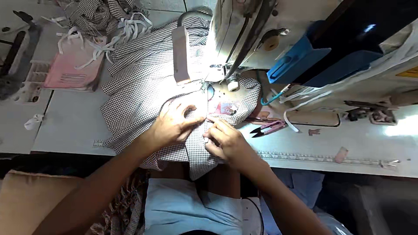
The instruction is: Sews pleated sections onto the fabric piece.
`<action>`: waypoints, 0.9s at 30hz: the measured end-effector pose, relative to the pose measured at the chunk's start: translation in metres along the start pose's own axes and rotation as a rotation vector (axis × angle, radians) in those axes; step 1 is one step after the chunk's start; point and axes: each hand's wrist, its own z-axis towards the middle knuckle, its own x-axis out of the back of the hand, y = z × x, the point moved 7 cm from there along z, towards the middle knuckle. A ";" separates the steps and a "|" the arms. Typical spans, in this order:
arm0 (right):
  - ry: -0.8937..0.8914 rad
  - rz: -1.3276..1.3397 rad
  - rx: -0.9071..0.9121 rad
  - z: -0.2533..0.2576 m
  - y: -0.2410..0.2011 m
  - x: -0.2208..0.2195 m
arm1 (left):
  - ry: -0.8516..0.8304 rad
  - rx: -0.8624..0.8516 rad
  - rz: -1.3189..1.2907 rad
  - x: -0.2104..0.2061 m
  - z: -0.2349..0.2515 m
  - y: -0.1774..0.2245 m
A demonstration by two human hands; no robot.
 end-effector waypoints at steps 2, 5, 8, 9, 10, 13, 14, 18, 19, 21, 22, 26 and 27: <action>-0.009 -0.023 -0.007 0.010 0.007 0.003 | 0.006 -0.048 -0.018 0.002 0.008 -0.010; -0.008 -0.033 -0.012 0.026 0.019 0.005 | 0.021 -0.104 -0.078 0.007 0.021 -0.023; -0.018 -0.043 -0.025 0.039 0.028 0.006 | -0.020 -0.130 -0.097 0.010 0.031 -0.032; -0.017 -0.052 -0.028 0.043 0.032 0.007 | -0.036 -0.146 -0.103 0.008 0.034 -0.037; -0.013 -0.054 -0.024 0.048 0.035 0.007 | -0.041 -0.170 -0.119 0.007 0.036 -0.041; -0.006 -0.070 0.002 0.060 0.046 0.007 | -0.073 -0.231 -0.091 0.005 0.041 -0.057; -0.005 -0.063 0.000 0.062 0.049 0.006 | -0.060 -0.270 -0.093 0.006 0.043 -0.061; 0.023 -0.027 -0.027 0.069 0.055 0.008 | 0.046 -0.331 0.041 0.020 0.044 -0.056; 0.026 -0.019 -0.041 0.070 0.055 0.008 | 0.115 -0.302 0.066 0.026 0.044 -0.045; 0.038 -0.005 -0.056 0.070 0.055 0.006 | 0.194 -0.211 0.061 0.033 0.043 -0.017; 0.043 -0.004 -0.054 0.070 0.053 0.005 | 0.208 -0.172 0.036 0.033 0.042 -0.008; 0.030 0.019 -0.083 0.071 0.055 0.008 | 0.253 -0.140 0.063 0.021 0.046 0.001; 0.004 0.029 -0.102 0.072 0.055 0.009 | 0.256 -0.138 0.094 0.021 0.048 0.001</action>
